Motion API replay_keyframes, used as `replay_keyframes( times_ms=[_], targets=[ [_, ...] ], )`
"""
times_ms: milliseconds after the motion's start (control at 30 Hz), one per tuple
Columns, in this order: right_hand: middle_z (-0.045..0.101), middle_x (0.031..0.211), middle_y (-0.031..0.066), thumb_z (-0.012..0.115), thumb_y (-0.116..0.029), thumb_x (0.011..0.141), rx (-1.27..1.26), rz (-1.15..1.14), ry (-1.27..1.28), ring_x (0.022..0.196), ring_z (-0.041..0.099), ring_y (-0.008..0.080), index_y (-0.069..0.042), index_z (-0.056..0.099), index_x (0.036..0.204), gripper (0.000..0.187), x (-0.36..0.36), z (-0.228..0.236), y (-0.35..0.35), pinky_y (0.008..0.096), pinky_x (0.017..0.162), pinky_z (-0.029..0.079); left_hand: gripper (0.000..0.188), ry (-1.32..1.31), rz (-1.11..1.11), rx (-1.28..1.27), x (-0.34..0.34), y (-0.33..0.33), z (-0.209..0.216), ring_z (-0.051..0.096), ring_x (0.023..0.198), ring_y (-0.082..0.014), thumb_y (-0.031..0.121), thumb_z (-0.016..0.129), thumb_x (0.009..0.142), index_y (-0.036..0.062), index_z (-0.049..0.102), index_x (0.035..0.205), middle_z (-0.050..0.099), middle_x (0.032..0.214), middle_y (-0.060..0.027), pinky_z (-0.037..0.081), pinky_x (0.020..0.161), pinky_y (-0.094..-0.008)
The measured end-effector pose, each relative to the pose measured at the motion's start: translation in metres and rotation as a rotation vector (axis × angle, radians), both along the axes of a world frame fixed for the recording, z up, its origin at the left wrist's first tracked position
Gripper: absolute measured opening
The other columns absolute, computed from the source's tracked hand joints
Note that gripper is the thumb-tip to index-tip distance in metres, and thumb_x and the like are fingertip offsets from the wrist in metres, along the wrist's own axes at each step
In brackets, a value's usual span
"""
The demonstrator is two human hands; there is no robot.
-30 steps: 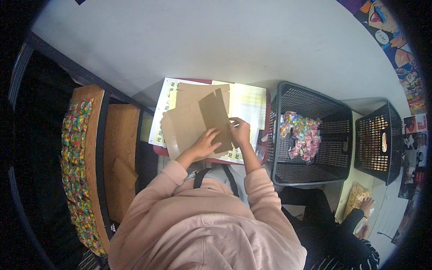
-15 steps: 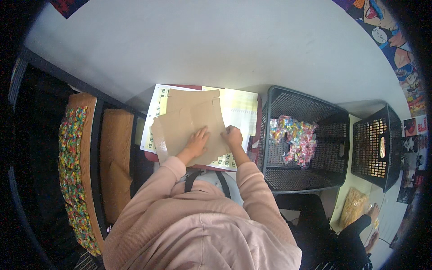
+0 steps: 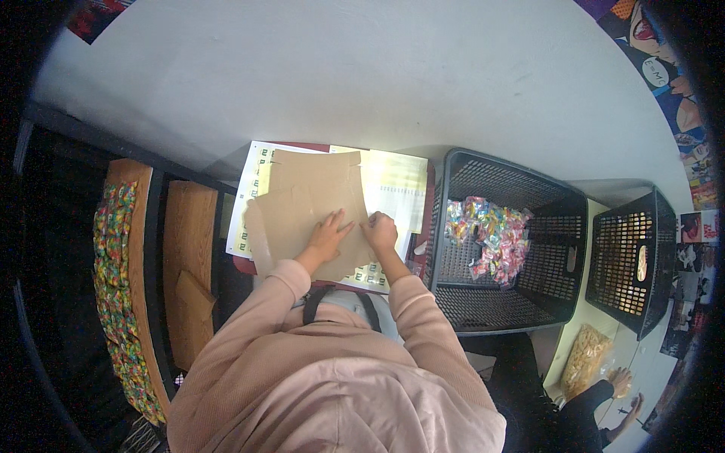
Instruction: The person assembles a flat cardboard box by folding its sides and tucking the flaps into slots to form a three-dimensional container. The person manipulates the cardboard by hand, folding edges and securing the structure without using tools.
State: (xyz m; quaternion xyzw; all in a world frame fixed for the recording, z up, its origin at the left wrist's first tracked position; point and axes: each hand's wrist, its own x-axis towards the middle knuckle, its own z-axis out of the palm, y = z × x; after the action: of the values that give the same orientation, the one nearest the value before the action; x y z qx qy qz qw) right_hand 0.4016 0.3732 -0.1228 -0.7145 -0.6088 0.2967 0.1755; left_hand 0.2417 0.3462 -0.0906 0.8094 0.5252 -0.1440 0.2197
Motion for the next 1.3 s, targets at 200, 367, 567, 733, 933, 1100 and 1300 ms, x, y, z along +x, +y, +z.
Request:
replay_keyframes(
  times_ms=[200, 367, 567, 733, 933, 1100, 1300],
  targets=[
    [0.057, 0.063, 0.0105, 0.069, -0.017, 0.062, 0.059, 0.017, 0.019, 0.059, 0.058, 0.0255, -0.002, 0.056, 0.070, 0.021, -0.004, 0.001, -0.001, 0.0338, 0.055, 0.046, 0.092, 0.011, 0.002, 0.007, 0.000, 0.003, -0.005, 0.019, 0.126, -0.0277, 0.021, 0.074, 0.057, 0.0239, 0.024, 0.134, 0.010, 0.140, -0.0112, 0.033, 0.094, -0.0429],
    [0.057, 0.074, 0.0133, 0.066, -0.011, 0.065, 0.183, 0.085, -0.039, 0.062, 0.057, 0.0286, -0.001, 0.054, 0.077, 0.020, -0.011, 0.000, -0.009, 0.0363, 0.057, 0.046, 0.092, -0.009, 0.006, -0.012, 0.000, 0.005, 0.002, 0.021, 0.125, -0.0280, 0.019, 0.074, 0.056, 0.0239, 0.025, 0.133, 0.014, 0.139, -0.0111, 0.033, 0.094, -0.0421],
    [0.056, 0.082, 0.0161, 0.062, -0.007, 0.065, 0.288, 0.117, 0.033, 0.063, 0.057, 0.0289, 0.001, 0.053, 0.086, 0.024, -0.014, -0.010, -0.010, 0.0370, 0.058, 0.046, 0.091, -0.047, 0.027, -0.013, -0.003, 0.007, 0.001, 0.023, 0.124, -0.0280, 0.018, 0.075, 0.055, 0.0173, 0.026, 0.132, 0.017, 0.138, -0.0110, 0.035, 0.093, -0.0405],
    [0.057, 0.077, 0.0146, 0.067, -0.012, 0.062, 0.240, 0.051, 0.100, 0.059, 0.056, 0.0249, 0.001, 0.055, 0.085, 0.029, -0.012, -0.010, 0.003, 0.0331, 0.056, 0.046, 0.094, -0.058, 0.056, -0.036, -0.002, 0.012, 0.004, 0.026, 0.121, -0.0264, 0.020, 0.078, 0.051, 0.0131, 0.027, 0.130, 0.016, 0.138, -0.0104, 0.037, 0.092, -0.0400],
    [0.055, 0.062, 0.0105, 0.071, -0.014, 0.058, 0.046, 0.003, 0.123, 0.056, 0.055, 0.0216, 0.001, 0.055, 0.076, 0.028, -0.015, -0.001, 0.032, 0.0306, 0.056, 0.045, 0.103, 0.006, 0.039, -0.047, 0.000, 0.026, 0.015, 0.027, 0.119, -0.0250, 0.023, 0.081, 0.044, 0.0127, 0.026, 0.130, 0.011, 0.139, -0.0090, 0.039, 0.089, -0.0401],
    [0.058, 0.071, 0.0137, 0.069, -0.015, 0.061, -0.068, 0.036, 0.098, 0.069, 0.058, 0.0277, -0.001, 0.055, 0.078, 0.026, -0.017, -0.009, 0.040, 0.0353, 0.064, 0.046, 0.109, 0.046, 0.056, -0.035, 0.003, 0.030, 0.010, 0.024, 0.122, -0.0237, 0.025, 0.082, 0.042, 0.0120, 0.022, 0.132, 0.008, 0.141, -0.0083, 0.034, 0.093, -0.0417],
    [0.053, 0.057, 0.0114, 0.067, -0.004, 0.059, 0.141, 0.048, 0.168, 0.053, 0.053, 0.0229, 0.001, 0.056, 0.091, 0.035, -0.023, -0.009, 0.037, 0.0319, 0.055, 0.045, 0.111, 0.089, -0.010, -0.042, 0.004, 0.039, 0.014, 0.007, 0.130, -0.0264, 0.029, 0.083, 0.041, 0.0084, 0.022, 0.131, 0.002, 0.142, -0.0086, 0.023, 0.101, -0.0478]
  ],
)
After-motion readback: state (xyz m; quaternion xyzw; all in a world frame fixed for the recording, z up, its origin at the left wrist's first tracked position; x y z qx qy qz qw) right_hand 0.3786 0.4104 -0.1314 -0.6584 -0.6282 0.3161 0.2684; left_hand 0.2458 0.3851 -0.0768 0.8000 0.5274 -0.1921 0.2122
